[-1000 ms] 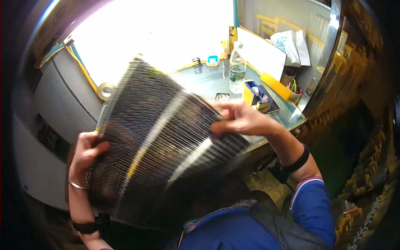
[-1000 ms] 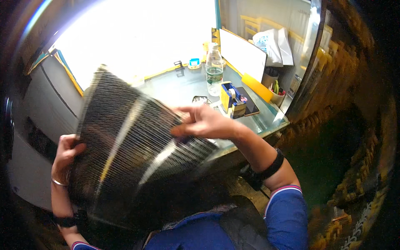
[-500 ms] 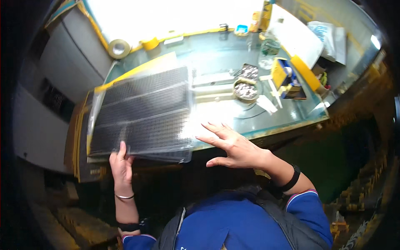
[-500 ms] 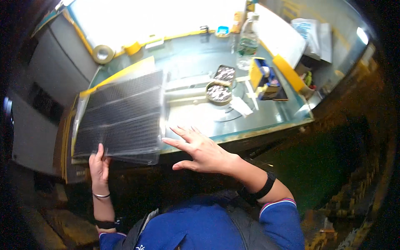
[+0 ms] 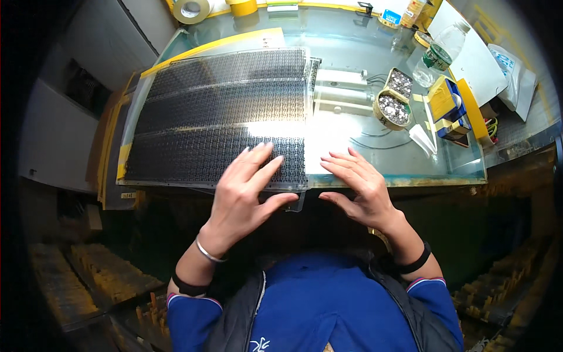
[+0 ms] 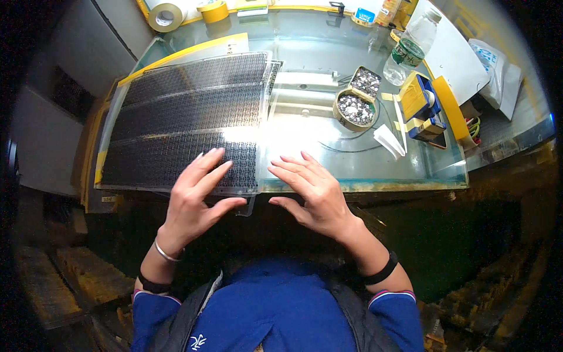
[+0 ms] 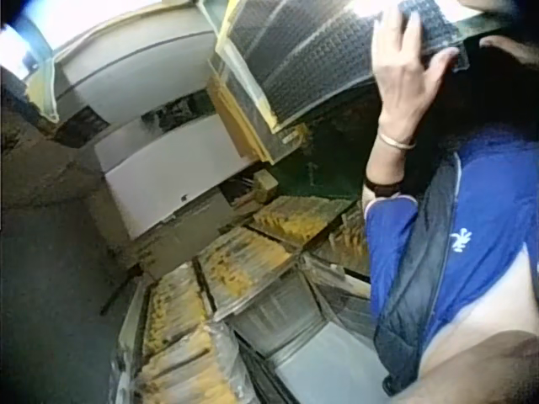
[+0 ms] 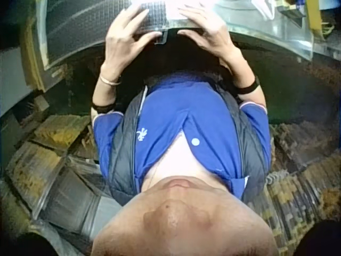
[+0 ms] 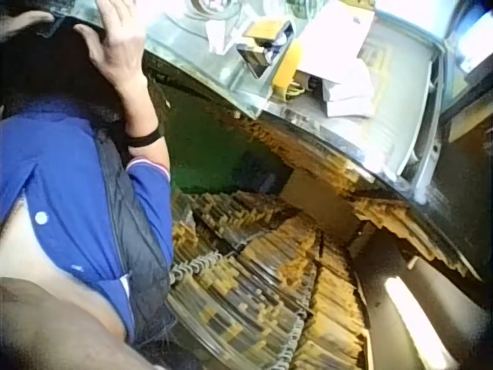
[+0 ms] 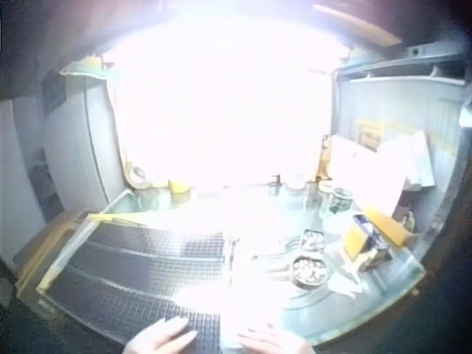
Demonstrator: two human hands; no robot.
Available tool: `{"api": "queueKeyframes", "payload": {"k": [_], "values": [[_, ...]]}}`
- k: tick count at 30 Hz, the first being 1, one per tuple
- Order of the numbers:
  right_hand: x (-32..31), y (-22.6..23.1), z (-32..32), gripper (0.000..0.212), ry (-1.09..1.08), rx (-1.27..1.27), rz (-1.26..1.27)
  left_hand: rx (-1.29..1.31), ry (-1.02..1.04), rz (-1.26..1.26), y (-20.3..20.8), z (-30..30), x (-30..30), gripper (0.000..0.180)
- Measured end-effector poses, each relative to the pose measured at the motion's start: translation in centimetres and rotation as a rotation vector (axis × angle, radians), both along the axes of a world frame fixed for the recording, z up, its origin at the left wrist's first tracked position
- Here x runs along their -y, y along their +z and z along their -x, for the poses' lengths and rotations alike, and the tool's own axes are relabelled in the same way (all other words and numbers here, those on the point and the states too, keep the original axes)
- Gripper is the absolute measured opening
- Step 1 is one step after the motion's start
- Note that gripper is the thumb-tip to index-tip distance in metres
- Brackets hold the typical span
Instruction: Inspecting and manually adjusting small components on solar panel sheets using a precision tool and cleaning them with a cloth.
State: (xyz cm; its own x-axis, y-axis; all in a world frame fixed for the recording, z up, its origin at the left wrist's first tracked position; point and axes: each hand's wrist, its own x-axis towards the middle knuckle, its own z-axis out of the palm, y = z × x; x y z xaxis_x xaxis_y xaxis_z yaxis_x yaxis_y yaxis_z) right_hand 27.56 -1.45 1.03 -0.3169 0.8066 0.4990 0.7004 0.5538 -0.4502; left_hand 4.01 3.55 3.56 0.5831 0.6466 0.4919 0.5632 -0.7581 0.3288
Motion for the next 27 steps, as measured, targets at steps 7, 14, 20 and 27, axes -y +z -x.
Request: {"api": "queueKeyframes", "payload": {"k": [7, 14, 20, 27], "values": [[-0.2, -0.7, -0.2, 0.038, -0.017, -0.1, -0.013, -0.039, -0.101, 0.087, -0.6, -0.7, -1.0, 0.045], [-0.1, -0.6, 0.0, 0.03, -0.006, -0.113, -0.007, 0.026, -0.202, 0.126, -0.5, 0.1, -1.8, 0.031], [-0.1, -0.4, 0.4, 0.026, -0.005, -0.077, -0.035, 0.076, -0.211, 0.007, 0.0, -0.2, -1.8, 0.04], [0.1, -0.3, 0.5, 0.026, -0.013, -0.068, -0.036, -0.083, -0.212, -0.053, -0.4, -0.7, -1.2, 0.031]]}}
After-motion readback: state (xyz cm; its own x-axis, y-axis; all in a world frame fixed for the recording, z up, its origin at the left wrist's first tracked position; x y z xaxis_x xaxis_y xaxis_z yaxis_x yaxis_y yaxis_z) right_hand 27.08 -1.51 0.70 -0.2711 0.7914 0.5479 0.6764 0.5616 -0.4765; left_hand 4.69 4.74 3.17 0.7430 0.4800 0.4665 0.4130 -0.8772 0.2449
